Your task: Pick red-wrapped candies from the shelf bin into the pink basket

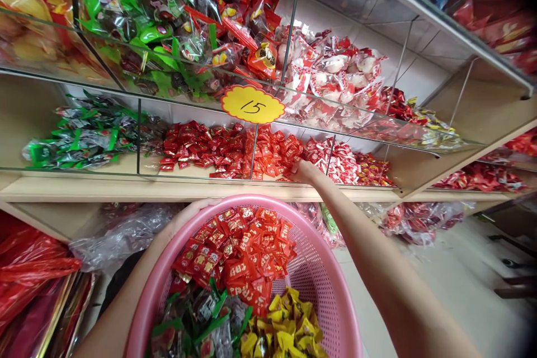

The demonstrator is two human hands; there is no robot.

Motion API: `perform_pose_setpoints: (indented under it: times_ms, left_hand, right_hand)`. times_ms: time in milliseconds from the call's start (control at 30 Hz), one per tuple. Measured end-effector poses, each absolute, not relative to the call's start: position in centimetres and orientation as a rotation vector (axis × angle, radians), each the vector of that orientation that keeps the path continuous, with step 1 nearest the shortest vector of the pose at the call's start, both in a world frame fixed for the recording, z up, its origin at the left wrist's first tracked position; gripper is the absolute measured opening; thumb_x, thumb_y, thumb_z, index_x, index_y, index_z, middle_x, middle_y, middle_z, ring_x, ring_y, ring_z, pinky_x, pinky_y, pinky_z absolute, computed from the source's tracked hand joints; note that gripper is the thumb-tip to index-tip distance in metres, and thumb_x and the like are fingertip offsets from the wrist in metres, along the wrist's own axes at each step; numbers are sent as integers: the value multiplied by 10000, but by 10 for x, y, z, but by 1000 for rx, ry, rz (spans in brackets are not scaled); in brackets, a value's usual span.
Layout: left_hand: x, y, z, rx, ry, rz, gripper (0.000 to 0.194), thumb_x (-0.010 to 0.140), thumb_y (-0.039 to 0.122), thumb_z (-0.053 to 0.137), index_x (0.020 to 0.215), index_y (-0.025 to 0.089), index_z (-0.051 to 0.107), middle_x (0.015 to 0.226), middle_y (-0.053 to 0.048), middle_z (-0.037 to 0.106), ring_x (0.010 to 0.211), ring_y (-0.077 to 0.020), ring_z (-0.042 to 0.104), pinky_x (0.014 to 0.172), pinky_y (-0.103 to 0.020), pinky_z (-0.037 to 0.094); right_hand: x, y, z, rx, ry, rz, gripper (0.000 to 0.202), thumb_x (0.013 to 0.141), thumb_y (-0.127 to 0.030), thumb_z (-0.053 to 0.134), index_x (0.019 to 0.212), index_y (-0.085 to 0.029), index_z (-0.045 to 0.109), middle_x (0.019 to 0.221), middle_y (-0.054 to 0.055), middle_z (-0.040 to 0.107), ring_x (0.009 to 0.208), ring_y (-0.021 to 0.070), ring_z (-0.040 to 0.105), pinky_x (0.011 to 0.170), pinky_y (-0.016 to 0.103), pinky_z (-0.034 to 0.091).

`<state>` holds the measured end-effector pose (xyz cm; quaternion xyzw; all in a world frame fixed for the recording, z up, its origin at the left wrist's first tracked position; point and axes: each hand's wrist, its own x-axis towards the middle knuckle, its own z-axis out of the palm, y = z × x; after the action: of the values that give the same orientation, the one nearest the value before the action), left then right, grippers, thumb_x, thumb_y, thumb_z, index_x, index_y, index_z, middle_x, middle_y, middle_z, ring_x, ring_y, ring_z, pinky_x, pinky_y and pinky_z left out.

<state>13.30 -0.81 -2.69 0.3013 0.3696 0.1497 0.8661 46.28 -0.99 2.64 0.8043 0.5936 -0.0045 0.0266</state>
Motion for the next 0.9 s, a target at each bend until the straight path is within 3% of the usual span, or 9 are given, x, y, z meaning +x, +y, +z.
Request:
perform_pose_setpoints:
  times_ms: [133,333,500,633,900]
  left_hand:
    - [134,-4,-36,588,727,263,271,745,301,575,924,105,629,702,-73,702,591,-213,649,599,-305,513]
    - [134,-3,-40,570,673,265,248,728,242,581,938,121,638,732,-83,713,630,-236,665,645,-325,524]
    - [135,-4,-35,604,731,275,258,740,250,570,927,87,638,729,-110,711,600,-235,664,632,-326,530]
    - [138,-7,-31,597,725,292,234,748,223,550,919,93,642,693,-95,710,574,-226,662,601,-309,532]
    - [138,-6,-34,614,666,313,251,747,197,548,965,109,635,707,-74,713,622,-234,672,620,-307,529]
  right_hand:
    - [462,-14,29,2537,1892,13,257,632,-383,658,773,-169,646,810,88,652,744,203,602,610,251,412]
    - [460,-35,45,2589,2134,156,267,742,-360,561,857,-122,596,842,66,625,742,159,555,637,233,393]
    - [444,-77,68,2561,2593,250,269,764,-375,553,904,-147,579,854,62,569,717,147,524,650,263,411]
    - [419,-119,70,2341,2829,-31,252,796,-363,539,967,-180,565,901,62,538,678,130,508,628,267,426]
    - [398,-162,35,2119,2668,-369,264,814,-290,528,1068,-221,551,994,69,543,885,187,540,768,327,431]
